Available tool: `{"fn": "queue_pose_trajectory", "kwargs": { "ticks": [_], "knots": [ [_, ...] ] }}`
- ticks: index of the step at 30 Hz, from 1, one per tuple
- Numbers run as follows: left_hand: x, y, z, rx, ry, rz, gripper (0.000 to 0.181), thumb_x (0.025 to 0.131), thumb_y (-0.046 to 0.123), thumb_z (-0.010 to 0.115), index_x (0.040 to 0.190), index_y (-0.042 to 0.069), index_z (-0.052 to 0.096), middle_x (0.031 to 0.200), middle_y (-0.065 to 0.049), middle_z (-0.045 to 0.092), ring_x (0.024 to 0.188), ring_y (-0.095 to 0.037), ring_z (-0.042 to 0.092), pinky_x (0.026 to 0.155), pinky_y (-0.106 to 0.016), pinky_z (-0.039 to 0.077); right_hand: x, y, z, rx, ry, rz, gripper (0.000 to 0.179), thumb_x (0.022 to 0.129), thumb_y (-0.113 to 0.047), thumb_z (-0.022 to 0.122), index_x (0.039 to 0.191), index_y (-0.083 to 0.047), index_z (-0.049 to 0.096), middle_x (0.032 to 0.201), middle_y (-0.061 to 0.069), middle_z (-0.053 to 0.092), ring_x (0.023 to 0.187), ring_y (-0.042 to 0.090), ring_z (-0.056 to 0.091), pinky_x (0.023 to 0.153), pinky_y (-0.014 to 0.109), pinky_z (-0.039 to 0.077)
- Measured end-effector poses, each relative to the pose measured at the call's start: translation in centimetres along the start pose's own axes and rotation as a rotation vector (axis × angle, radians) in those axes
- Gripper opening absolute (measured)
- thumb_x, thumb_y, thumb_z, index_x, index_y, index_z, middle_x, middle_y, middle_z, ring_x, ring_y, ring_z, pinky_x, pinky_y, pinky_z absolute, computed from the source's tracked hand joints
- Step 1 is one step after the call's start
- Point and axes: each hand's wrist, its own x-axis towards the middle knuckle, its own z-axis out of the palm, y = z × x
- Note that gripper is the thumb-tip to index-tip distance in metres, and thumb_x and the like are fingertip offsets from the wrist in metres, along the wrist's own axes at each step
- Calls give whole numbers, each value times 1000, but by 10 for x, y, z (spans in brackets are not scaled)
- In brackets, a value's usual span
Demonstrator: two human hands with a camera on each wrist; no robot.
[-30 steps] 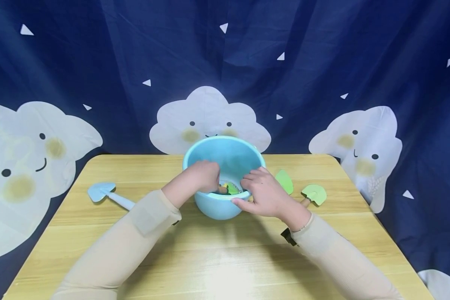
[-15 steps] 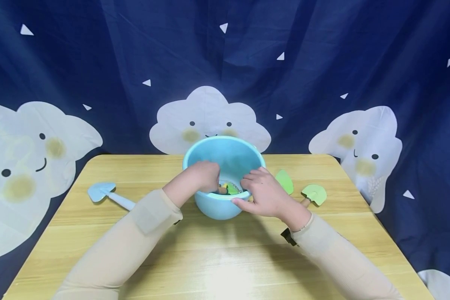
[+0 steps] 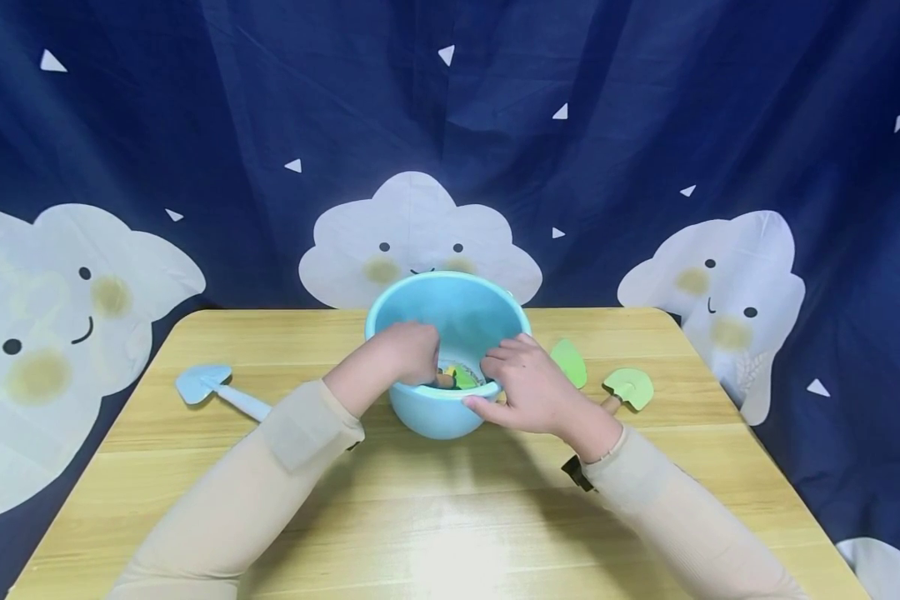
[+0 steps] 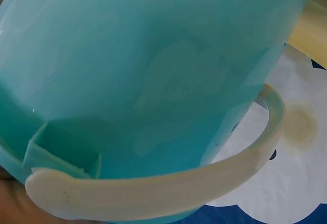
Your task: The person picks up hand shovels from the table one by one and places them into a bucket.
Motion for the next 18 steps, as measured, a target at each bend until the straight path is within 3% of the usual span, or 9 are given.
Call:
{"fn": "queue_pose_trajectory", "kwargs": {
  "ticks": [9, 18],
  "knots": [
    [0, -1, 0, -5, 9, 10, 48, 88, 35, 78, 59, 16, 45, 53, 4, 40, 51, -13, 40, 58, -29, 42, 1, -1, -1, 11, 5, 1, 59, 97, -68, 35, 65, -19, 45, 65, -10, 39, 64, 11, 37, 70, 32, 33],
    [-2, -1, 0, -23, 27, 20, 45, 86, 35, 80, 58, 14, 52, 52, 3, 45, 50, -13, 46, 56, -28, 44, 0, -1, -1, 3, -1, 0, 57, 97, -68, 34, 66, -21, 42, 66, -10, 39, 64, 11, 37, 71, 32, 33]
  ]
}}
